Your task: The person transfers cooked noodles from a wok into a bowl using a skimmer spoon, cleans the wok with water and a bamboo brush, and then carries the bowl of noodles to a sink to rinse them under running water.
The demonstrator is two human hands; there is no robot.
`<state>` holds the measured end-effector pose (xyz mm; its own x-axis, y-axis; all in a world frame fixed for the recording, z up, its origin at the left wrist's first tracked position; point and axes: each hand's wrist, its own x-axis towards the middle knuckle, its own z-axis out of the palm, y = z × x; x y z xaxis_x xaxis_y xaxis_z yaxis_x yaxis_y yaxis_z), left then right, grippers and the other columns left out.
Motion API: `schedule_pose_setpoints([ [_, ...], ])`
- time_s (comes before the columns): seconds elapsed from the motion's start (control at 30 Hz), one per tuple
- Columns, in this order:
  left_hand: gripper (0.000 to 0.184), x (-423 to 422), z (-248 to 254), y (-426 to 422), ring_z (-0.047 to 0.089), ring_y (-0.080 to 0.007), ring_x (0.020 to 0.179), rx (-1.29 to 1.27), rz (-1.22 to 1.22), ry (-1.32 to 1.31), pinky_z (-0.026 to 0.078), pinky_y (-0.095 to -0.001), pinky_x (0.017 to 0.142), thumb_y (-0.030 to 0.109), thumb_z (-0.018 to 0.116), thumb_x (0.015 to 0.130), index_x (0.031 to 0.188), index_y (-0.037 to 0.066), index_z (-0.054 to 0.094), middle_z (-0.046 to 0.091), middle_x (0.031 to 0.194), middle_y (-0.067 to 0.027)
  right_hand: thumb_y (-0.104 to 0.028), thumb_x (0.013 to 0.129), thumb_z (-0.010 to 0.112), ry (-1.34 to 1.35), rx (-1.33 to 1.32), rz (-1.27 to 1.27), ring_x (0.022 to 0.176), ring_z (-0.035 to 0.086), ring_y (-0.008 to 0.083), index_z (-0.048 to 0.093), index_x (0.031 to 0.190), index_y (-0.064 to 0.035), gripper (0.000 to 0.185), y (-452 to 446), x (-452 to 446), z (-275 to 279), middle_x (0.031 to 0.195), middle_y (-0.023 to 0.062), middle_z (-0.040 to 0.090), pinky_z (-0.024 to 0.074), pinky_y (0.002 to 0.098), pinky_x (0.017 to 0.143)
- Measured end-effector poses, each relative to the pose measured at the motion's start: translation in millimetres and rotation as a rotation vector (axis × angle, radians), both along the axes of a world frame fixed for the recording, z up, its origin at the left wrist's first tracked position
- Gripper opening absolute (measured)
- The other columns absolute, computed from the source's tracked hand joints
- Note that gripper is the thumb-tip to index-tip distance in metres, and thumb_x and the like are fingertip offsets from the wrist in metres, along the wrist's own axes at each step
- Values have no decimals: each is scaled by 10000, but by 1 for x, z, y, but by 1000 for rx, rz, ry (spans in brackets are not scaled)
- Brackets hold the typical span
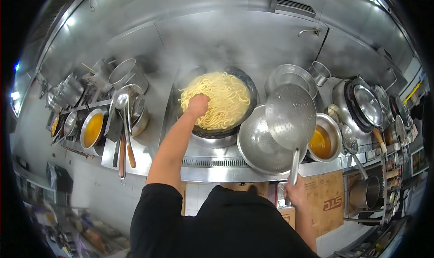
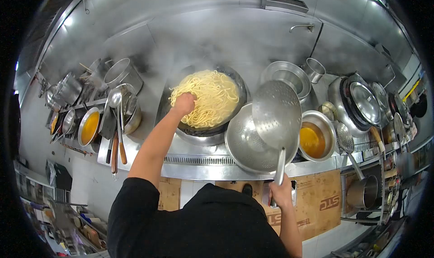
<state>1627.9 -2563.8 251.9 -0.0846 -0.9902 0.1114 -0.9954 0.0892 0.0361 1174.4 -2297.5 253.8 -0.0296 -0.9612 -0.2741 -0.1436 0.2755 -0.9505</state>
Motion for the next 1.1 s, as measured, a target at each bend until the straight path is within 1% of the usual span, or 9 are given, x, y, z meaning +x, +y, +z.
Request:
schedule_pose_setpoints([
  [0.23, 217, 0, -7, -11, 636, -323, 1035, 128, -47, -177, 520, -434, 883, 194, 591, 868, 1032, 116, 710, 666, 1062, -156, 52, 743, 516, -60, 60, -170, 418, 517, 155, 467, 949, -11, 221, 56, -15, -29, 614, 62, 500, 441, 290, 372],
  [0.33, 220, 16, -19, -23, 637, -318, 1035, 155, -99, -211, 518, -442, 876, 252, 615, 870, 1018, 128, 720, 675, 1062, -140, 45, 747, 517, -68, 88, -195, 402, 509, 162, 468, 983, 2, 245, 63, -12, -26, 606, 68, 503, 440, 298, 365],
  [0.47, 229, 22, 10, -21, 650, -306, 1009, 120, -123, -179, 518, -447, 857, 297, 644, 858, 967, 116, 733, 700, 1052, -119, 42, 751, 524, -55, 105, -213, 398, 508, 161, 465, 1006, 14, 263, 65, -17, -34, 605, 70, 507, 437, 301, 362],
  [0.57, 284, 25, 42, -17, 665, -329, 977, 255, -73, -12, 531, -447, 842, 303, 651, 850, 997, 69, 718, 707, 1021, -139, 40, 755, 534, -74, 108, -210, 398, 508, 160, 464, 999, 17, 255, 59, -16, -30, 607, 72, 509, 437, 300, 362],
  [0.6, 263, 23, 52, -13, 672, -337, 975, 224, -95, -19, 531, -445, 849, 240, 625, 856, 999, 41, 719, 713, 1003, -157, 47, 765, 536, -87, 109, -201, 404, 512, 157, 467, 993, 15, 240, 58, -16, -30, 621, 72, 513, 436, 299, 367],
  [0.7, 239, 27, 45, -15, 664, -328, 1017, 269, 32, -192, 520, -456, 874, 178, 584, 860, 1001, 36, 717, 698, 1062, -175, 60, 784, 542, -98, 115, -167, 419, 519, 151, 474, 974, 9, 208, 51, -14, -29, 654, 71, 519, 436, 293, 383],
  [0.8, 232, 5, 42, -1, 645, -318, 1044, 178, -68, -323, 512, -456, 886, 127, 552, 852, 988, 37, 716, 687, 1079, -173, 49, 781, 555, -59, 127, -125, 428, 520, 149, 483, 963, 5, 201, 46, -9, -23, 670, 68, 519, 443, 284, 398],
  [0.9, 205, -15, 10, -16, 589, -301, 1116, 105, -134, -256, 513, -441, 896, 167, 588, 846, 974, 71, 718, 664, 1094, -147, 35, 778, 573, -61, 126, -102, 441, 529, 149, 490, 959, 3, 203, 45, -7, -27, 684, 70, 526, 450, 283, 409],
  [1.1, 188, -19, -13, -24, 640, -294, 1005, 19, -243, -435, 530, -423, 857, 220, 618, 848, 892, 78, 733, 701, 946, -115, 53, 768, 549, -58, 113, -88, 427, 516, 158, 478, 1020, 11, 265, 50, -7, -32, 621, 77, 532, 439, 296, 397],
])
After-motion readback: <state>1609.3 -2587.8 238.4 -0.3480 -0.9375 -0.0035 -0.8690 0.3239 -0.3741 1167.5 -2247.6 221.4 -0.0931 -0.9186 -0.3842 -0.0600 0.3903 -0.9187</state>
